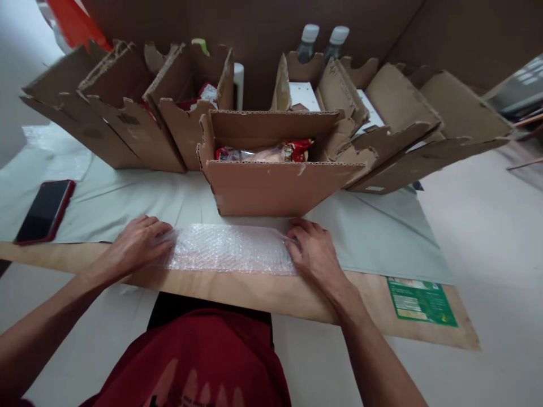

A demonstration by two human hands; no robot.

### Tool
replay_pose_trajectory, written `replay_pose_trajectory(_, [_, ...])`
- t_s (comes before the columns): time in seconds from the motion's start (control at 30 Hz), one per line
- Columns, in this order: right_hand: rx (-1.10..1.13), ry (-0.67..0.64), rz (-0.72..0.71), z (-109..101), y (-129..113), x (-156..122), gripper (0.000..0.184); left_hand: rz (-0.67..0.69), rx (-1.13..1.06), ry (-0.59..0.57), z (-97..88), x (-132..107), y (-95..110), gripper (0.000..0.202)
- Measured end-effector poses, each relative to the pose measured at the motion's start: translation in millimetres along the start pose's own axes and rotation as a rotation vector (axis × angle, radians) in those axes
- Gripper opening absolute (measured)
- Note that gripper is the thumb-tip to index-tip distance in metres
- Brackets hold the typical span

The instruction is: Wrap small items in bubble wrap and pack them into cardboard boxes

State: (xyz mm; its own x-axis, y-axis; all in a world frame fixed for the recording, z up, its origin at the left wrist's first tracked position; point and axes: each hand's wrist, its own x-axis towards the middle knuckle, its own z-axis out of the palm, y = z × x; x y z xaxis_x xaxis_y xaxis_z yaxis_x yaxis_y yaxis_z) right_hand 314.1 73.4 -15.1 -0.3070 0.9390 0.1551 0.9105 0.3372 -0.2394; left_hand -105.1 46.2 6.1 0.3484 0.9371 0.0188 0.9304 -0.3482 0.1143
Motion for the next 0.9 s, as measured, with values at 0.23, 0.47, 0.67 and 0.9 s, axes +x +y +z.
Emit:
replay_pose_trajectory(0.23, [0.361, -0.019, 0.193, -37.3, -39.9, -45.3, 0.037, -0.231, -0.376, -0.068, -35.8, -5.8, -16.7, 0.023])
replay_pose_trajectory(0.47, [0.88, -0.402, 0.06, -10.4, -141.9, -86.4, 0.061, -0.051, 0.166, -0.064, -88.9, 64.0, -18.4, 0.038])
replay_pose_trajectory(0.67, [1.069, -0.456, 0.029, 19.4, -199.5, -87.2, 0.034, 0.245, 0.242, 0.034, -62.2, 137.4, 17.6, 0.043])
replay_pose_trajectory(0.9, [1.233, -0.564, 0.261, 16.3, -189.3, -77.7, 0.026, 0.266, -0.484, 0.094, -44.1, 11.1, -6.6, 0.039])
